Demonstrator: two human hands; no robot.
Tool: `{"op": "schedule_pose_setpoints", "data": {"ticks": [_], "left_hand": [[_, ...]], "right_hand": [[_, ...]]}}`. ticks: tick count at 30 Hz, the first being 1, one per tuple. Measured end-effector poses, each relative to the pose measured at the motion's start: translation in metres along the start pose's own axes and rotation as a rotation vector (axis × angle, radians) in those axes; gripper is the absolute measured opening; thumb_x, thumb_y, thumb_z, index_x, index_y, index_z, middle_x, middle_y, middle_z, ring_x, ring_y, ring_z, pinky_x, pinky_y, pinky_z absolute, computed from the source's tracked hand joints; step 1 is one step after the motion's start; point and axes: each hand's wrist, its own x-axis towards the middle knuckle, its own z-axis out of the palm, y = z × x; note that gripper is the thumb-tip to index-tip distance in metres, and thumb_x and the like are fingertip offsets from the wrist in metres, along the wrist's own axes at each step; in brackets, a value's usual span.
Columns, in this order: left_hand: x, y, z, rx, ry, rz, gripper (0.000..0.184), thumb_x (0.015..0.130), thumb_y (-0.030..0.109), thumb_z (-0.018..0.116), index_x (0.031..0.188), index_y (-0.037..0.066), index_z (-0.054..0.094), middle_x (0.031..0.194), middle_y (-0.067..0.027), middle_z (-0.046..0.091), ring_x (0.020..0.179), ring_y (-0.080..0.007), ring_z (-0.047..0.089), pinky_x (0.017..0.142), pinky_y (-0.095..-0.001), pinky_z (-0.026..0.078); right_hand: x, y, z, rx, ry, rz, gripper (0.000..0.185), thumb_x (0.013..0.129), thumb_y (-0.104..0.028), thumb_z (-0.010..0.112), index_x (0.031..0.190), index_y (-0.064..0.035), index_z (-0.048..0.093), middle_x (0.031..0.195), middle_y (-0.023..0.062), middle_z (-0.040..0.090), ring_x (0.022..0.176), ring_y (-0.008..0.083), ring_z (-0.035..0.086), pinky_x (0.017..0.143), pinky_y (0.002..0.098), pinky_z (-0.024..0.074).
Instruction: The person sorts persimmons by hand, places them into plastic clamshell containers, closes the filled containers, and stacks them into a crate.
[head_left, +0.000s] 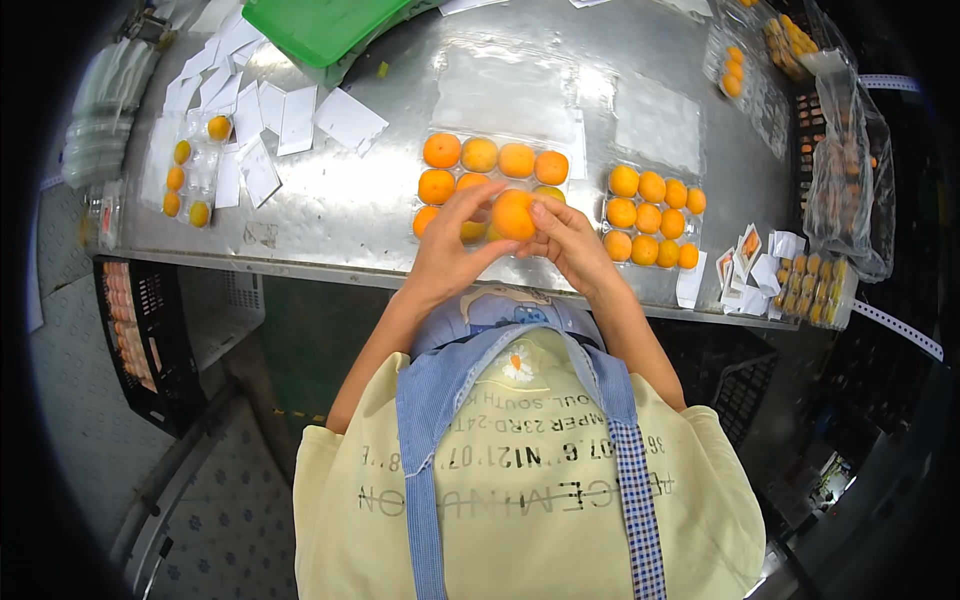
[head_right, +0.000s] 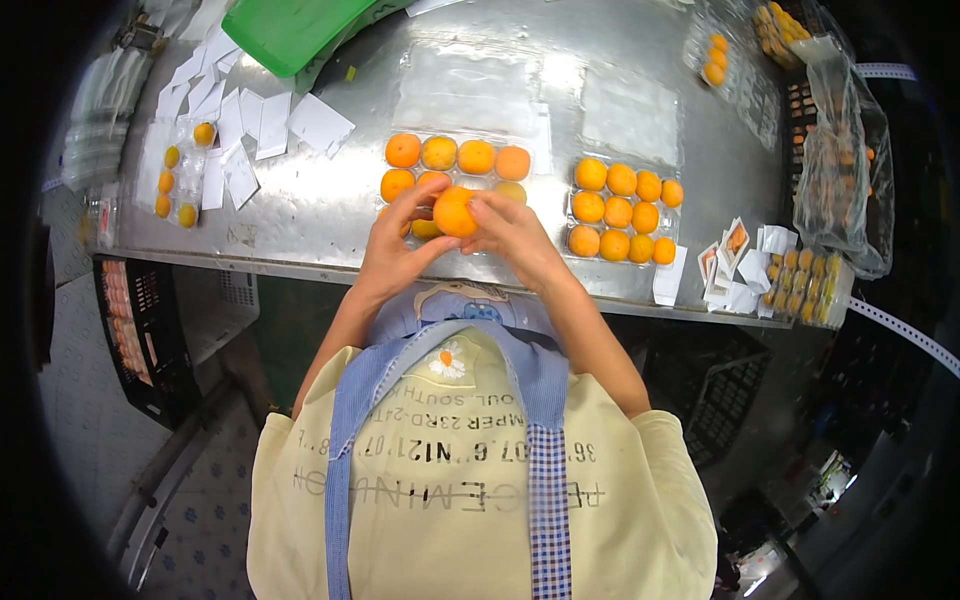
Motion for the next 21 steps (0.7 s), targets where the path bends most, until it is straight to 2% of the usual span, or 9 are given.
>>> {"op": "schedule_pose_setpoints", "data": {"ticks": [3,6,9,12,14,15,17,20,21], "left_hand": [[0.000,-0.010,0.006,-0.095,-0.053,-0.093,0.056,0.076,0.004,0.070,0.127,0.004,0.049,0.123,-0.0119,0.055,0.109,-0.0226,0.057,0.094,-0.0325,0.044],[-0.003,-0.011,0.011,-0.153,-0.001,-0.066,0.050,0.077,0.012,0.070,0.122,0.004,0.053,0.117,-0.0128,0.056,0.102,-0.0226,0.057,0.088,-0.0319,0.045],[-0.005,-0.003,0.017,0.044,-0.015,-0.001,0.050,0.077,0.011,0.070,0.123,0.003,0.052,0.118,-0.0130,0.056,0.102,-0.0233,0.057,0.089,-0.0320,0.045],[-0.006,-0.001,0.032,0.016,0.003,0.027,0.052,0.077,0.008,0.070,0.124,0.002,0.050,0.120,-0.0130,0.055,0.103,-0.0241,0.057,0.088,-0.0326,0.045],[-0.008,0.004,0.043,0.069,-0.039,-0.011,0.069,0.072,0.006,0.073,0.133,0.003,0.040,0.128,-0.0133,0.049,0.103,-0.0238,0.056,0.086,-0.0332,0.047],[-0.009,0.009,0.047,0.012,-0.067,-0.043,0.083,0.069,0.005,0.075,0.139,0.006,0.031,0.134,-0.0145,0.043,0.101,-0.0236,0.056,0.084,-0.0332,0.048],[-0.013,0.010,0.057,-0.096,-0.027,-0.157,0.092,0.068,0.002,0.074,0.143,0.009,0.022,0.133,-0.0159,0.042,0.097,-0.0220,0.056,0.082,-0.0317,0.048],[-0.018,0.003,0.059,-0.133,0.051,-0.241,0.077,0.074,0.001,0.068,0.140,0.008,0.030,0.127,-0.0143,0.046,0.092,-0.0179,0.058,0.081,-0.0291,0.048],[-0.020,-0.008,0.058,-0.126,0.065,-0.246,0.071,0.077,0.001,0.066,0.139,0.008,0.032,0.126,-0.0137,0.047,0.090,-0.0168,0.058,0.081,-0.0285,0.048]], "right_hand": [[-0.007,-0.003,-0.001,0.002,-0.017,-0.005,0.045,0.090,-0.032,0.058,0.118,0.0033,0.053,0.096,0.0117,0.062,0.078,0.0174,0.063,0.071,0.0277,0.0518],[-0.013,-0.002,-0.004,-0.115,-0.043,-0.059,0.041,0.090,-0.028,0.059,0.115,0.0039,0.055,0.095,0.0113,0.063,0.078,0.0163,0.063,0.072,0.0270,0.0518],[-0.016,0.000,-0.005,-0.180,-0.039,-0.104,0.039,0.087,-0.024,0.062,0.113,0.0039,0.056,0.094,0.0103,0.063,0.078,0.0149,0.062,0.072,0.0269,0.0515],[-0.018,0.007,-0.022,-0.179,-0.014,-0.142,0.039,0.083,-0.023,0.066,0.113,0.0023,0.058,0.093,0.0081,0.064,0.077,0.0127,0.060,0.072,0.0265,0.0504],[-0.024,0.003,-0.034,0.003,-0.058,-0.088,0.038,0.083,-0.021,0.067,0.111,0.0028,0.057,0.092,0.0073,0.064,0.077,0.0142,0.062,0.072,0.0269,0.0508],[-0.025,0.005,-0.051,0.109,-0.057,-0.056,0.036,0.085,-0.019,0.063,0.115,-0.0013,0.055,0.096,0.0059,0.063,0.077,0.0153,0.062,0.073,0.0276,0.0512],[-0.034,-0.009,-0.092,0.225,0.080,-0.179,0.029,0.086,-0.020,0.061,0.111,-0.0048,0.057,0.093,0.0043,0.062,0.078,0.0149,0.062,0.071,0.0281,0.0514],[-0.068,-0.095,-0.196,0.046,0.390,-0.515,0.018,0.087,-0.025,0.060,0.095,-0.0095,0.059,0.084,0.0030,0.061,0.078,0.0135,0.061,0.068,0.0287,0.0511],[-0.082,-0.137,-0.230,0.031,0.452,-0.634,0.026,0.088,-0.029,0.057,0.101,-0.0067,0.054,0.091,0.0070,0.057,0.084,0.0163,0.059,0.073,0.0295,0.0501]]}}
